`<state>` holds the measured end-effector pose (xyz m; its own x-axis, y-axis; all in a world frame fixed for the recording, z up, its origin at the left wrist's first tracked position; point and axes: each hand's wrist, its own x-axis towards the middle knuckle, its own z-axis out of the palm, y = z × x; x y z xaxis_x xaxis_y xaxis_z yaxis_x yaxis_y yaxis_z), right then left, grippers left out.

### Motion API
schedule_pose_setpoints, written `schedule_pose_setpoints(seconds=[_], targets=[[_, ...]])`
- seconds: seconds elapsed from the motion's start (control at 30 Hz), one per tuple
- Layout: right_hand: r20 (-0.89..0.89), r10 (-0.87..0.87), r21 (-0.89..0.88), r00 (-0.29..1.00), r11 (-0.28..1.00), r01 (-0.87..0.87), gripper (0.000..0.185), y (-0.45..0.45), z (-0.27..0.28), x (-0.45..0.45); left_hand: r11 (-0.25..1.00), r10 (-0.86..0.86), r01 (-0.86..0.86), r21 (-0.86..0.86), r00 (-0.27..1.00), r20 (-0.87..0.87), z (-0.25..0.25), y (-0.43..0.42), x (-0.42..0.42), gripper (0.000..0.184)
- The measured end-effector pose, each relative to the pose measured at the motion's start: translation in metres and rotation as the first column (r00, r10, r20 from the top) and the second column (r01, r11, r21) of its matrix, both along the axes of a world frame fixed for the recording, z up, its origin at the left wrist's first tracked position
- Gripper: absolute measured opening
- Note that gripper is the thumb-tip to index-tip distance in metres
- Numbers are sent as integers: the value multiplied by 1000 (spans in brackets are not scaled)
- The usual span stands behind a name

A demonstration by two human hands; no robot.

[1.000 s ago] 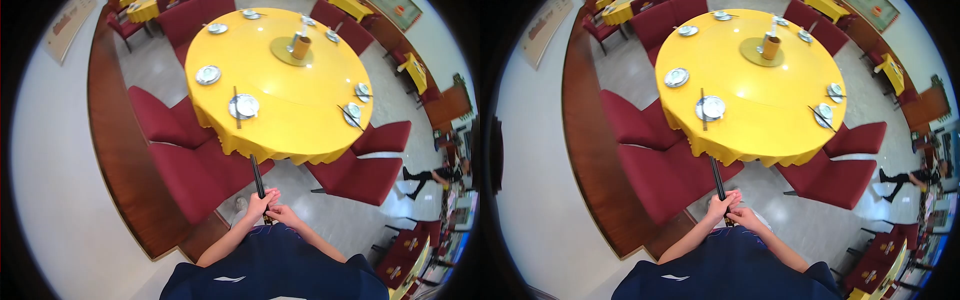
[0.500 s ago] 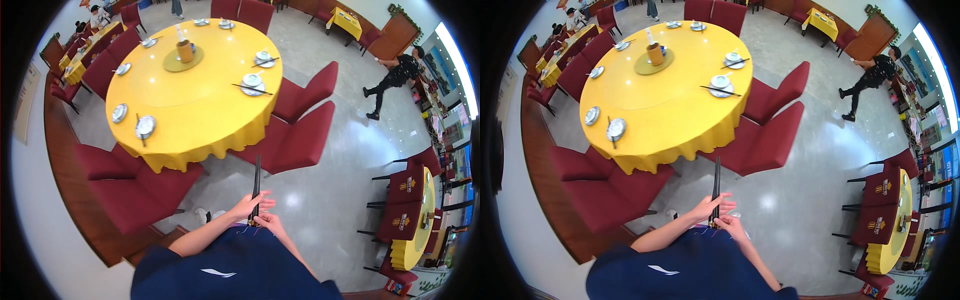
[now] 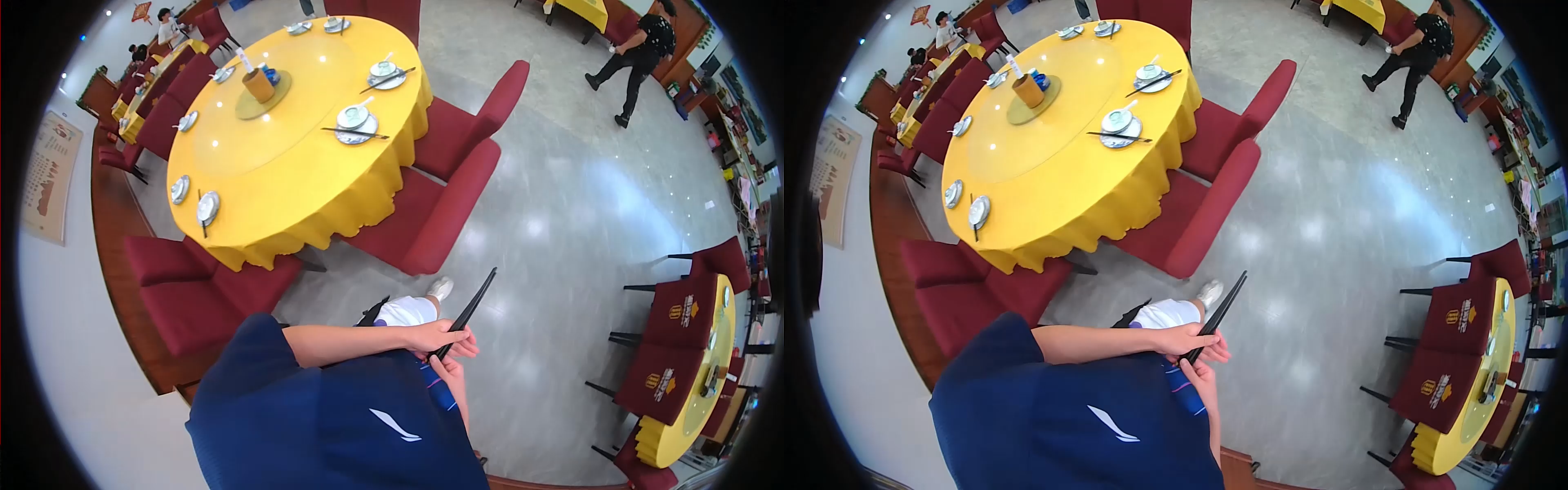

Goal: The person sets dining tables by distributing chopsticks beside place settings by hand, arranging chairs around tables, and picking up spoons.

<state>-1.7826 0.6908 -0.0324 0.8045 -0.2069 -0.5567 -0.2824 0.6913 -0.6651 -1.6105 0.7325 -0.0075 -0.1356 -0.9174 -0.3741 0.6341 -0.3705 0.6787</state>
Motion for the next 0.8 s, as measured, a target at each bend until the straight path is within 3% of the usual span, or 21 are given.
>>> schedule_pose_setpoints(seconds=[0.1,0.2,0.27,0.3,0.4,0.47,0.63,0.7,0.77,0.8], targets=[[44,-7,-116,999,993,12,20,-72,-10,21,1000,-3,4,7,999,-36,-14,-74,21,38],[-53,69,-206,996,975,-79,22,-164,-23,56,997,61,-66,-35,989,-137,-37,-160,45,39],[-161,151,-160,975,971,-177,25,-221,11,83,988,140,-149,-47,977,-163,-12,-211,70,38],[-116,115,-57,987,991,-123,25,-249,19,100,972,215,-225,-68,967,-135,-1,-237,91,37],[-169,227,-54,959,970,-239,26,-319,48,141,920,352,-373,-118,921,-168,12,-296,137,42],[-130,354,-47,926,931,-362,26,-359,55,167,785,561,-612,-97,768,-308,27,-333,182,44],[-46,512,17,858,859,-512,28,-451,47,223,673,685,-733,-97,667,-294,26,-408,260,48],[-50,579,0,814,815,-579,28,-498,27,244,627,752,-778,44,589,-297,10,-444,284,52],[-79,613,20,786,789,-614,29,-553,26,273,561,806,-825,76,522,-278,5,-479,304,58],[-76,659,-16,748,750,-662,28,-584,30,287,525,811,-846,91,466,-353,7,-494,313,60]])
